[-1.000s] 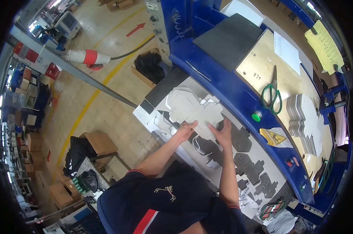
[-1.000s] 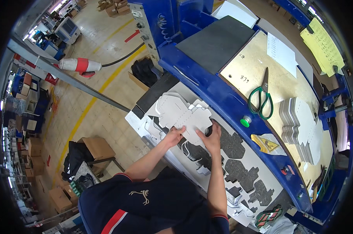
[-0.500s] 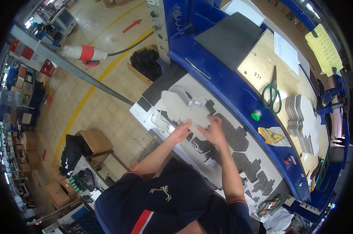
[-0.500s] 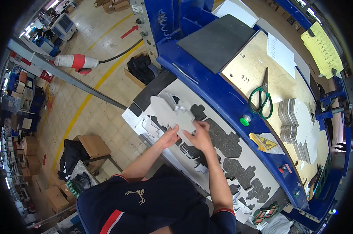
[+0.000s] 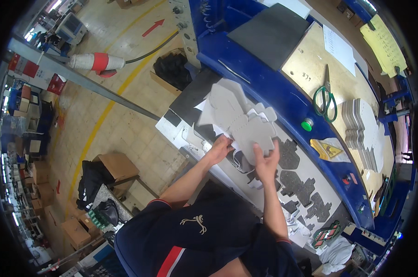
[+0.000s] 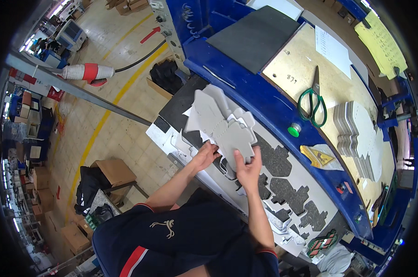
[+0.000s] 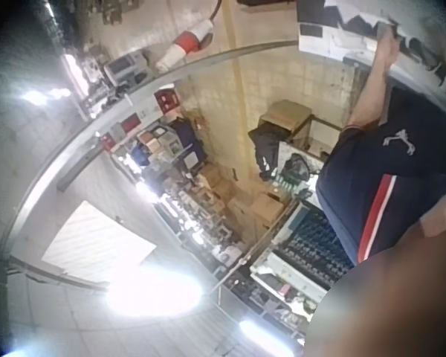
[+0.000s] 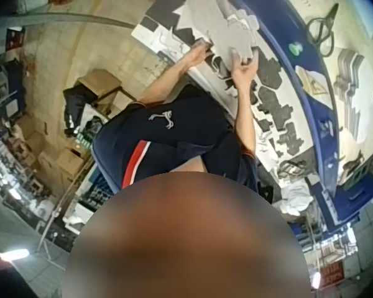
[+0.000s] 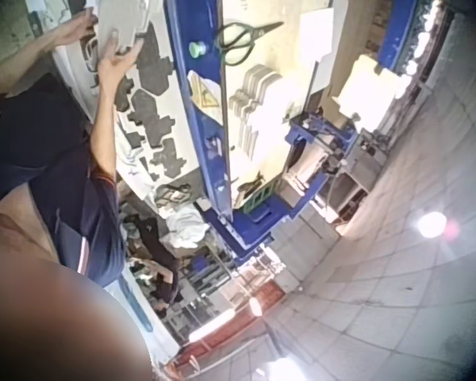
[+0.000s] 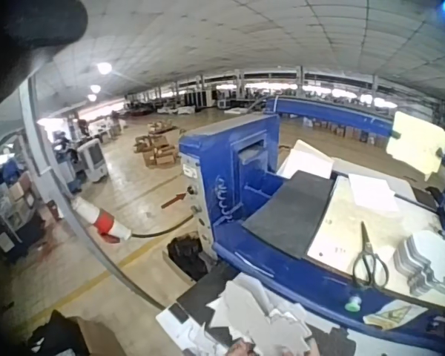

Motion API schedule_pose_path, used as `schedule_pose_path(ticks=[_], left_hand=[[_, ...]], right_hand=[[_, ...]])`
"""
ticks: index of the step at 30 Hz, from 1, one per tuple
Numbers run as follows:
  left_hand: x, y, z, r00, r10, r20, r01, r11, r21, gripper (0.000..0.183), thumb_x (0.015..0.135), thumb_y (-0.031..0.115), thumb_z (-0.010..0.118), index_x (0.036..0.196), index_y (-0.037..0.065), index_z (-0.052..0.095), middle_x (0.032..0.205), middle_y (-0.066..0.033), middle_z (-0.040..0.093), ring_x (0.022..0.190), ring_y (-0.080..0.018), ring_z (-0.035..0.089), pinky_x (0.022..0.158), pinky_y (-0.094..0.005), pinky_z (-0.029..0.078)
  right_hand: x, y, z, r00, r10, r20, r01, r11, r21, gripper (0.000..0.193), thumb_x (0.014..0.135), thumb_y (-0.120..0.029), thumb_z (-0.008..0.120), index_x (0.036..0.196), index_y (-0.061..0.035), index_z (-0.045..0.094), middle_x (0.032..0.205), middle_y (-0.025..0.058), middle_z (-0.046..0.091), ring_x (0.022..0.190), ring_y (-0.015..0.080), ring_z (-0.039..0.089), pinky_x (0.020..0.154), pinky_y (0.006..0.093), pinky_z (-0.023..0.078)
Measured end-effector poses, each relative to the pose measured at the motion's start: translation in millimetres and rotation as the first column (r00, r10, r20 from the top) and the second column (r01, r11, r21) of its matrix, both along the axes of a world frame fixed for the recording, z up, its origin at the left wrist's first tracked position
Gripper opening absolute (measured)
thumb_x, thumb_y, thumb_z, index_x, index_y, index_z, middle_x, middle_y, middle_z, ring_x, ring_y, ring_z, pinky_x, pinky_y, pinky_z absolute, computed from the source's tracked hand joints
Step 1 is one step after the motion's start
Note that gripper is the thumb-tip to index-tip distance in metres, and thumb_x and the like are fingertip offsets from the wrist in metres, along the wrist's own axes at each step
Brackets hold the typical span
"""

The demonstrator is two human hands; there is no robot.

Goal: Operator is using a hydraulic clicker press to cut shoe components from a sheet of material using a metal die.

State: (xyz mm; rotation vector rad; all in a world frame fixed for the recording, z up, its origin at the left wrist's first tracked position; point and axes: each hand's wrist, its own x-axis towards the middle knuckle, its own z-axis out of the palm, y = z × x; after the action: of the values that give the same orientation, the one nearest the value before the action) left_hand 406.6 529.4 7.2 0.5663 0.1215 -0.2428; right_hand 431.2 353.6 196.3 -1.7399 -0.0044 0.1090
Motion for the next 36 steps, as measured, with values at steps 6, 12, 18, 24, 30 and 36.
schedule_pose_path(ticks=[6, 12, 18, 24, 30, 36], left_hand=[[-11.6, 3.5, -15.7, 0.976, 0.139, -0.168, -0.055, 0.902, 0.428, 0.023, 0.095, 0.025, 0.060, 0.112, 0.010, 0.060, 0.111, -0.0062, 0.059, 0.113, -0.0195, 0.053, 0.094, -0.0387, 0.046], [-17.8, 32.2, 91.1, 0.953, 0.268, -0.139, 0.012, 0.429, 0.903, 0.046, 0.090, 0.026, 0.066, 0.127, 0.001, 0.053, 0.115, -0.0112, 0.058, 0.103, -0.0179, 0.056, 0.092, -0.0332, 0.045], [40.2, -53.5, 146.9, 0.892, -0.347, 0.289, -0.135, 0.406, 0.904, 0.063, 0.086, 0.016, 0.066, 0.141, 0.005, 0.038, 0.141, -0.0120, 0.045, 0.128, -0.0241, 0.044, 0.104, -0.0356, 0.036], [28.1, -200.2, 182.3, 0.788, -0.616, -0.025, 0.543, 0.674, 0.501, 0.058, 0.093, 0.025, 0.062, 0.142, 0.005, 0.038, 0.132, -0.0062, 0.051, 0.120, -0.0185, 0.050, 0.100, -0.0319, 0.040], [-16.4, -337.0, 150.5, 0.707, -0.696, 0.122, 0.313, 0.463, 0.830, 0.061, 0.084, 0.013, 0.073, 0.135, 0.000, 0.043, 0.121, -0.0094, 0.060, 0.109, -0.0165, 0.058, 0.091, -0.0314, 0.048], [-30.4, -428.2, 119.3, 0.701, -0.701, 0.131, 0.348, 0.497, 0.795, 0.042, 0.079, 0.005, 0.076, 0.115, 0.002, 0.053, 0.108, -0.0071, 0.063, 0.100, -0.0163, 0.061, 0.087, -0.0303, 0.049]], right_hand=[[-36.3, -53.9, 20.1, 0.976, -0.185, 0.117, 0.184, 0.983, 0.023, 0.028, 0.085, -0.014, 0.072, 0.106, -0.0008, 0.058, 0.094, 0.0051, 0.063, 0.083, 0.0119, 0.059, 0.074, 0.0275, 0.048], [-88.2, -127.5, 7.2, 0.983, -0.181, -0.042, 0.170, 0.967, -0.192, 0.023, 0.085, -0.017, 0.072, 0.090, -0.0034, 0.054, 0.071, 0.0066, 0.060, 0.066, 0.0085, 0.052, 0.056, 0.0281, 0.040], [-142.3, -199.8, -6.9, 0.835, -0.520, -0.177, 0.547, 0.817, 0.180, 0.040, 0.082, -0.014, 0.074, 0.117, -0.0014, 0.056, 0.104, 0.0089, 0.066, 0.092, 0.0163, 0.064, 0.082, 0.0297, 0.051], [-193.8, -306.7, -25.0, 0.810, -0.536, -0.237, 0.584, 0.704, 0.405, 0.049, 0.083, -0.016, 0.074, 0.123, 0.0005, 0.053, 0.113, 0.0094, 0.065, 0.100, 0.0178, 0.063, 0.089, 0.0326, 0.049], [-250.3, -418.7, -38.5, 0.806, -0.571, -0.156, 0.572, 0.819, -0.039, 0.040, 0.081, -0.019, 0.077, 0.112, 0.0014, 0.062, 0.103, 0.0088, 0.069, 0.094, 0.0150, 0.064, 0.082, 0.0301, 0.050], [-275.1, -510.7, -39.1, 0.783, -0.620, 0.051, 0.615, 0.760, -0.212, 0.035, 0.077, -0.019, 0.079, 0.104, -0.0008, 0.066, 0.100, 0.0109, 0.068, 0.090, 0.0182, 0.065, 0.077, 0.0310, 0.050]])
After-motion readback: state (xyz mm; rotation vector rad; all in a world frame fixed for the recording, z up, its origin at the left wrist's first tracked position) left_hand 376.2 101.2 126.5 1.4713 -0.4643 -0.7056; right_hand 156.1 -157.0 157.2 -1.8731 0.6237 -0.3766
